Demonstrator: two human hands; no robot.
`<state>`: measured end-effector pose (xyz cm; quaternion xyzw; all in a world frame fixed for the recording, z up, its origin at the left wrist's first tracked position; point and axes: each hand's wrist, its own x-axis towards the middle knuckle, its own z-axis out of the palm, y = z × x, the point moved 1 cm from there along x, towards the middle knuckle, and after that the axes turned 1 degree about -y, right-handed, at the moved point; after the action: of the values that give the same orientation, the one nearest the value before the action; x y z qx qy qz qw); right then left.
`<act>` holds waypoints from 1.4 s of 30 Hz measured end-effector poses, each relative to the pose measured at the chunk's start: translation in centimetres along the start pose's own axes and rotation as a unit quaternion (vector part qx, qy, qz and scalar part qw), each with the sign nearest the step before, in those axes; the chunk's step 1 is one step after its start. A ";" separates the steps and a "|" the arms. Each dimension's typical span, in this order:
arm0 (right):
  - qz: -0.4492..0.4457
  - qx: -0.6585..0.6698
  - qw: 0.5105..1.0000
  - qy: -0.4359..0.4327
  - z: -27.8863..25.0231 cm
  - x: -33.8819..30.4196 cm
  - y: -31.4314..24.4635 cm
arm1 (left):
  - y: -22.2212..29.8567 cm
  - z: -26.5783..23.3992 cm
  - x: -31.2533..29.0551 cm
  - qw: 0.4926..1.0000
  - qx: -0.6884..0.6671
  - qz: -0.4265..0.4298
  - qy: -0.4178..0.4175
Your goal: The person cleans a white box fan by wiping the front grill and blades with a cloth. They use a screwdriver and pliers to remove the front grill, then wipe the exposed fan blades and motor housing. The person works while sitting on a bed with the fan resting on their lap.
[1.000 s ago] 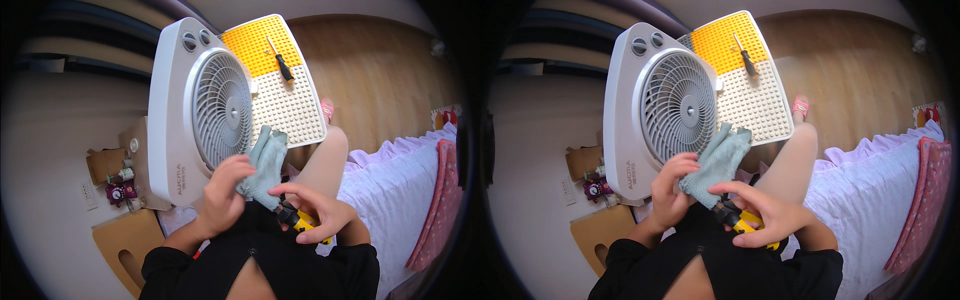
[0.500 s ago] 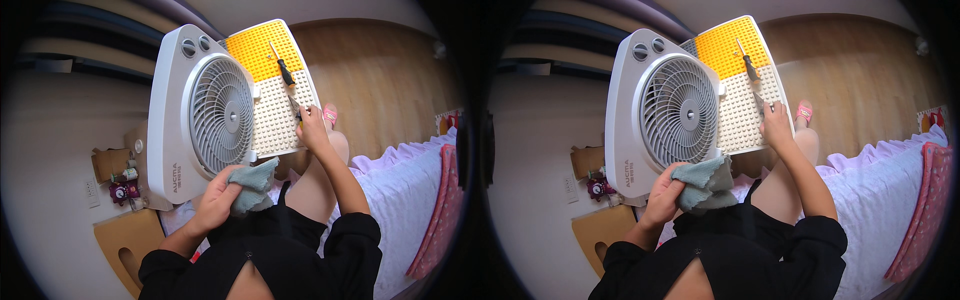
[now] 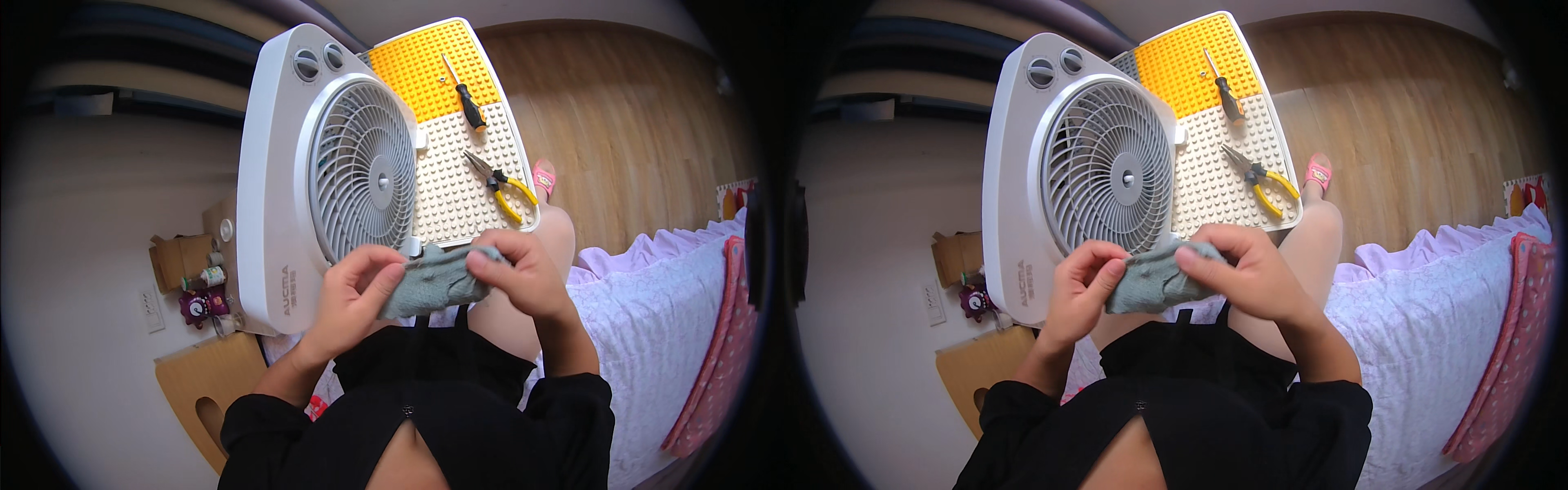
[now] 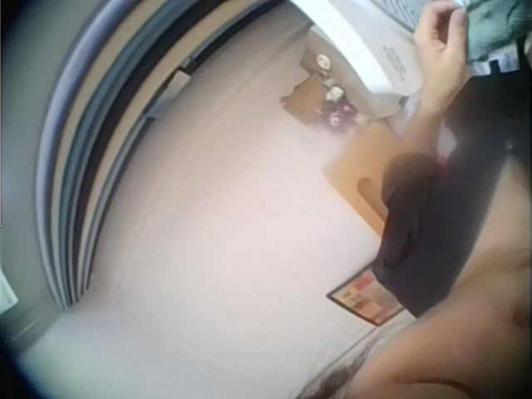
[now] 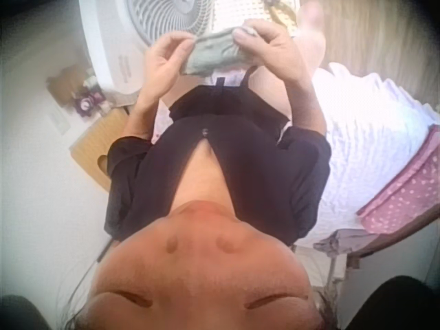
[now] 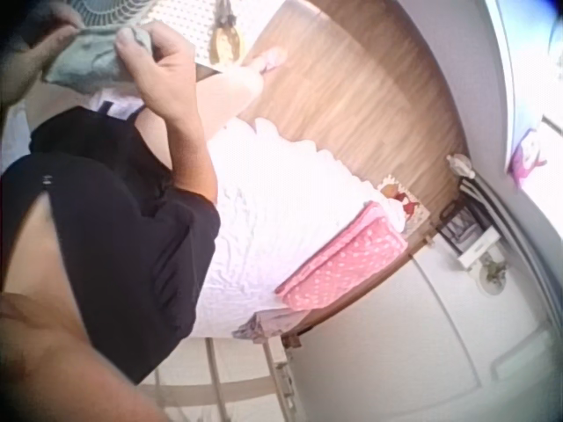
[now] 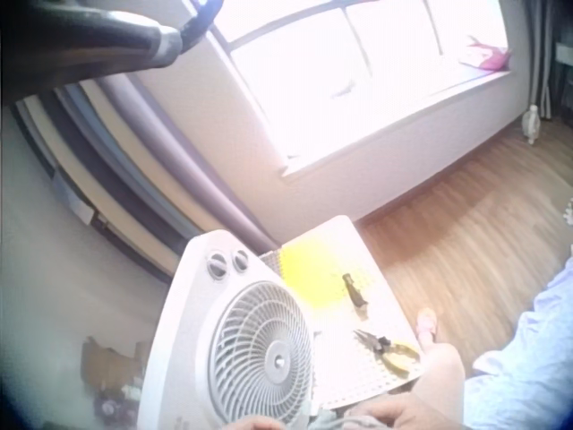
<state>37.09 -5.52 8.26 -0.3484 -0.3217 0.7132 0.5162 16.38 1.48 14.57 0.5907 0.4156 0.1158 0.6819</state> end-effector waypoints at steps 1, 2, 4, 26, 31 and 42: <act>0.014 0.095 0.995 0.010 0.0 0.3 0.3 | 0.1 -0.3 0.0 0.999 -0.045 0.001 -0.010; 0.028 0.188 0.982 0.019 0.2 0.5 0.5 | 0.5 -0.2 0.1 0.996 -0.090 0.001 -0.021; 0.036 0.220 0.974 0.031 0.6 0.8 0.9 | 0.8 0.8 -0.2 0.998 -0.051 0.046 0.013; -0.052 0.047 0.998 0.004 3.2 0.7 0.8 | -0.9 1.0 -1.0 0.996 -0.010 0.086 0.033; -0.082 -0.033 0.996 0.030 4.5 1.2 0.9 | 2.4 1.5 -3.7 0.955 0.272 0.077 0.089; -0.327 -0.079 0.917 0.217 5.3 9.4 1.9 | 8.4 -8.4 1.4 0.953 0.194 0.092 0.212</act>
<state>29.58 2.51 8.07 -0.4094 -0.3532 0.3842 0.7484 14.17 10.65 21.92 0.7091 0.5088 0.2178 0.4370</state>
